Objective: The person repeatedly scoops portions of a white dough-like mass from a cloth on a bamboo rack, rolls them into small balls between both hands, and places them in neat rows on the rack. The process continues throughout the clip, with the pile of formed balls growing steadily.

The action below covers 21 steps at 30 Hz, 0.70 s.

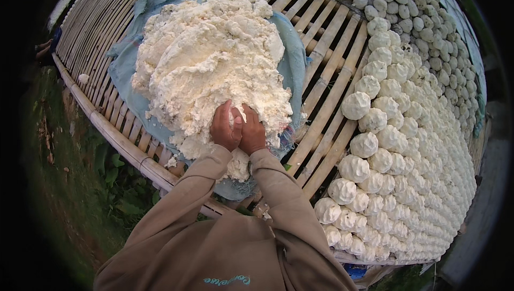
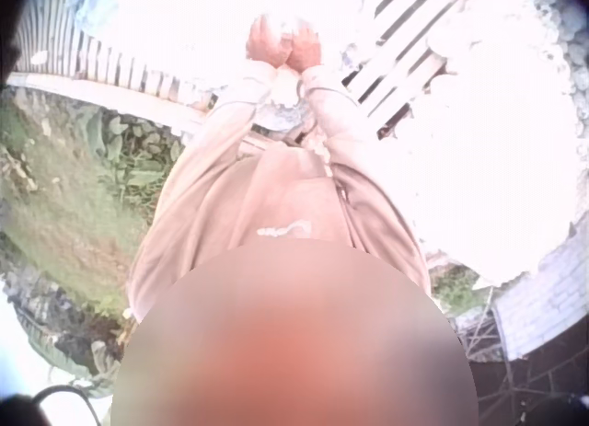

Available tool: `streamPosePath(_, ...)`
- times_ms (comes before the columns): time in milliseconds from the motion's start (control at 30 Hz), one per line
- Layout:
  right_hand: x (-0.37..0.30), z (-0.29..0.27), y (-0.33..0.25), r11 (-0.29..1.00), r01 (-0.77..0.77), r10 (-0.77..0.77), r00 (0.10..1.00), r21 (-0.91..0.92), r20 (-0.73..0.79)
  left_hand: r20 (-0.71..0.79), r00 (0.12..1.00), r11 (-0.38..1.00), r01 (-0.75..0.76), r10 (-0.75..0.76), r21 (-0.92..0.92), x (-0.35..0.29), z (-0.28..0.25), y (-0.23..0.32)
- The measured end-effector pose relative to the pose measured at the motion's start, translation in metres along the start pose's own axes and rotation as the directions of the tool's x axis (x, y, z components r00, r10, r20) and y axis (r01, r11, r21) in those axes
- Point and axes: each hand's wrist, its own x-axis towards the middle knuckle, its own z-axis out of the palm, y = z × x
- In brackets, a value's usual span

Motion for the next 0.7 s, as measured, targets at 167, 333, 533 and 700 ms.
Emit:
streamPosePath(167, 0.045, -0.052, -0.033, 0.872, -0.440, 0.368, 0.878, 0.214, 0.305, 0.258, 0.873, 0.909, 0.410, -0.414, 0.070, 0.045, -0.024, 0.019)
streamPosePath(333, 0.080, -0.126, -0.079, 0.807, -0.422, 0.211, 0.860, 0.413, 0.465, 0.736, 0.493, -0.066, 0.809, -0.465, -0.584, 0.046, -0.080, 0.016)
streamPosePath(533, 0.068, -0.089, -0.139, 0.943, -0.204, 0.235, 0.968, 0.261, -0.091, 0.702, 0.631, -0.476, 0.532, -0.329, -0.701, -0.002, -0.074, 0.037)
streamPosePath(700, 0.046, -0.089, -0.134, 0.982, 0.029, 0.090, 0.793, 0.185, -0.602, 0.625, 0.737, -0.492, 0.457, -0.257, -0.741, -0.027, -0.073, 0.032)
